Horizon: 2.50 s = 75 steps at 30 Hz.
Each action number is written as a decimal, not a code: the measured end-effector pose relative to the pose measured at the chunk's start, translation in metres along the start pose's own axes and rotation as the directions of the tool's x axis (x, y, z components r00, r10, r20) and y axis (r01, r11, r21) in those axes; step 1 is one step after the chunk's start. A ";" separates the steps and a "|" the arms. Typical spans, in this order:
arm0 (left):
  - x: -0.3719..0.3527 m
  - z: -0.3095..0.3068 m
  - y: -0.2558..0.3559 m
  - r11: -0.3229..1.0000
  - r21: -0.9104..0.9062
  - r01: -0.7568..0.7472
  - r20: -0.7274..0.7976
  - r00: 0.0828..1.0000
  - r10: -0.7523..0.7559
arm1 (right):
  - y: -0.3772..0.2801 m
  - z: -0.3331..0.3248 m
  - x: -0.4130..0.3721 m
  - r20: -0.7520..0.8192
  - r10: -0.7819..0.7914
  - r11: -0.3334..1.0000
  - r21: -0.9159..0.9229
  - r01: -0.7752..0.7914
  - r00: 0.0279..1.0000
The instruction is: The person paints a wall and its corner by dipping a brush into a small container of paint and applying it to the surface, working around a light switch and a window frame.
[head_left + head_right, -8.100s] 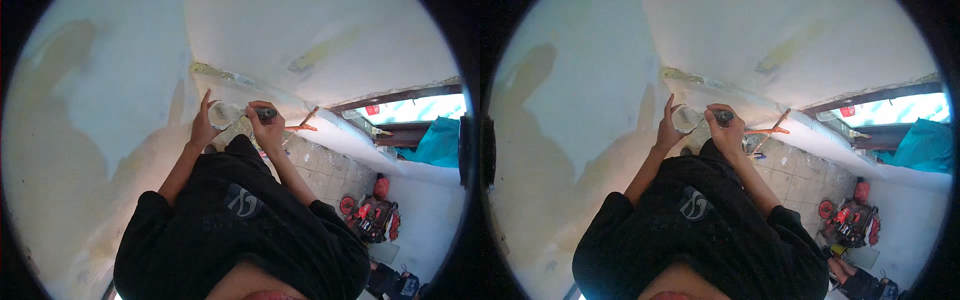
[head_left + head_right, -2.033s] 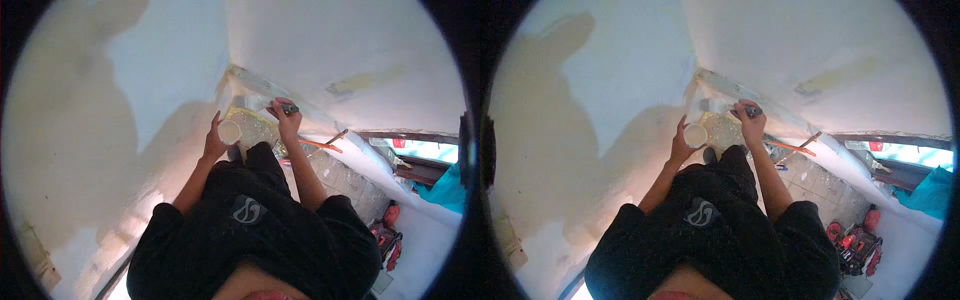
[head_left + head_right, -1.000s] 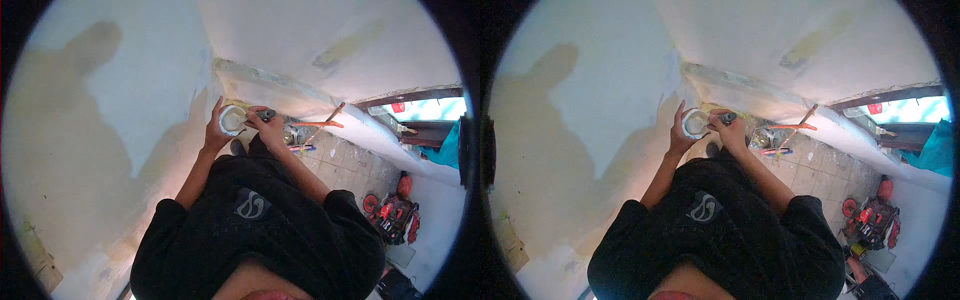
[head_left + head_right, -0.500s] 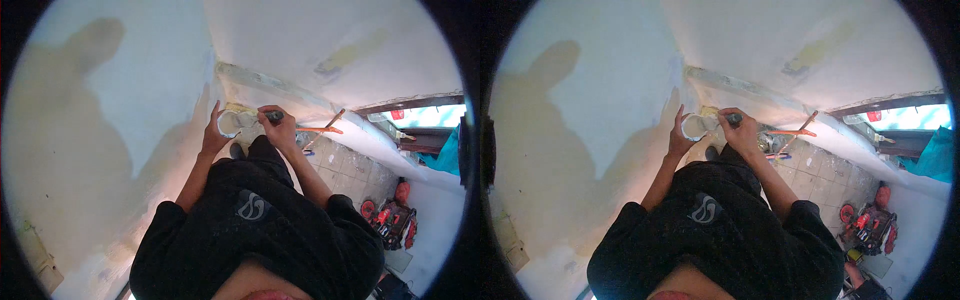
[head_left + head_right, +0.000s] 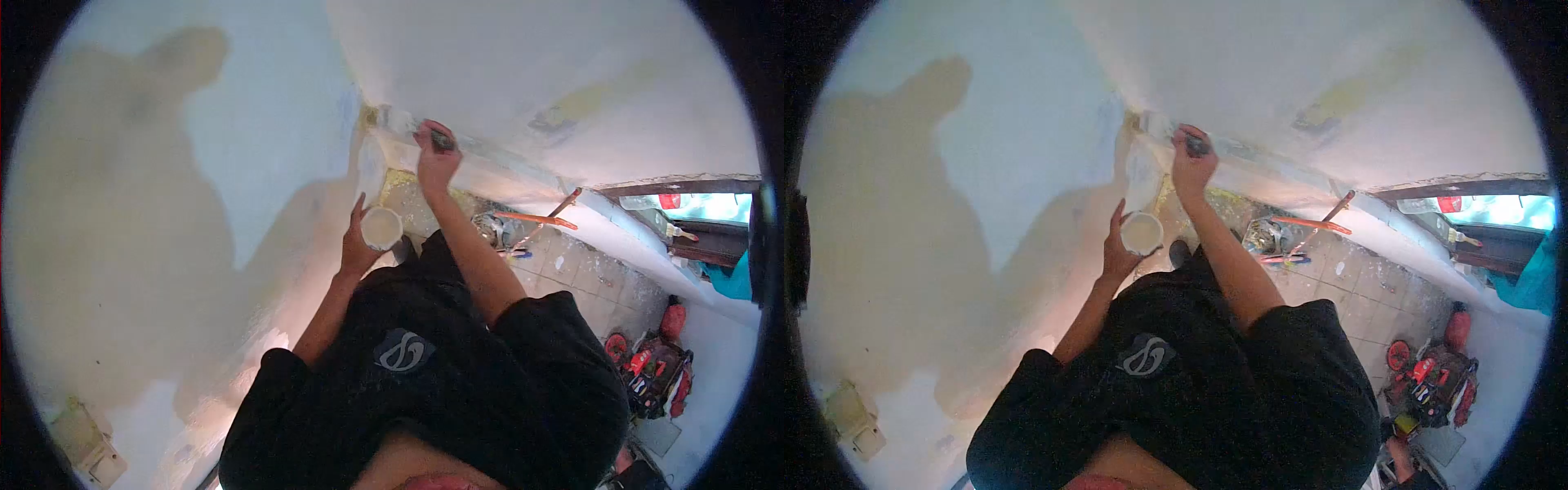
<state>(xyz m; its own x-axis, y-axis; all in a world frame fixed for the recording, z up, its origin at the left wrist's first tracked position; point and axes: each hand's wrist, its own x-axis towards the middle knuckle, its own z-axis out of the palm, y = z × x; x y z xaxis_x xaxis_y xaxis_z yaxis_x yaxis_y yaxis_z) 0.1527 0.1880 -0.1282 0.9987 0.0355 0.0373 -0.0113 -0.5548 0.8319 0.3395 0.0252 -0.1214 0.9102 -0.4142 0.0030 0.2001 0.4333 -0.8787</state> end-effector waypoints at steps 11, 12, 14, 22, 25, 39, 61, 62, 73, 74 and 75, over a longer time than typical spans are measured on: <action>-0.032 0.002 0.009 0.990 -0.024 0.140 0.136 0.981 -0.136 | 0.057 -0.001 -0.031 0.278 0.000 0.939 -0.332 0.096 0.960; -0.032 0.002 0.010 0.990 -0.017 0.140 0.140 0.981 -0.137 | 0.056 -0.007 -0.032 0.329 0.093 0.927 -0.374 0.039 0.940; -0.030 0.004 0.012 0.991 -0.011 0.133 0.136 0.982 -0.130 | 0.072 -0.014 -0.023 0.322 0.078 0.933 -0.357 0.045 0.943; -0.021 0.011 0.016 0.999 0.012 0.053 0.125 0.991 -0.054 | 0.044 0.030 0.034 0.243 -0.133 0.950 -0.246 0.194 0.961; -0.025 0.011 0.017 0.998 0.008 0.063 0.123 0.990 -0.063 | 0.047 0.032 0.015 0.180 -0.290 0.922 -0.211 0.325 0.940; -0.035 0.013 0.023 0.990 0.001 0.141 0.156 0.978 -0.140 | 0.080 -0.007 0.020 0.011 -0.044 0.927 -0.371 0.045 0.999; -0.020 0.017 0.017 0.997 -0.034 0.069 0.090 0.994 -0.066 | 0.032 -0.050 0.014 0.048 -0.394 0.794 -0.485 0.366 0.918; -0.018 0.017 0.019 0.996 -0.038 0.084 0.103 0.991 -0.080 | 0.029 -0.037 0.011 0.024 -0.219 0.895 -0.394 0.210 0.975; -0.005 0.011 0.017 0.998 -0.065 0.026 0.048 0.999 -0.023 | -0.004 -0.122 0.020 0.116 -0.383 0.692 -0.621 0.368 0.916; -0.004 0.012 0.014 0.998 -0.065 0.014 0.041 0.999 -0.011 | -0.015 -0.134 0.015 0.119 -0.388 0.690 -0.619 0.374 0.914; -0.001 0.012 0.012 0.998 -0.065 -0.002 0.034 0.999 0.004 | -0.031 -0.142 0.009 0.105 -0.292 0.725 -0.623 0.291 0.951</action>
<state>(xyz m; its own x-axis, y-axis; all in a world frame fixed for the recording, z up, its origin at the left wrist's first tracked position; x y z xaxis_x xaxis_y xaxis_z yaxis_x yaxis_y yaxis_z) 0.1521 0.1714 -0.1253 0.9998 0.0050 0.0216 -0.0162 -0.4995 0.8661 0.2901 -0.1054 -0.1620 0.8450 -0.4361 0.3093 0.1843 -0.3054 -0.9342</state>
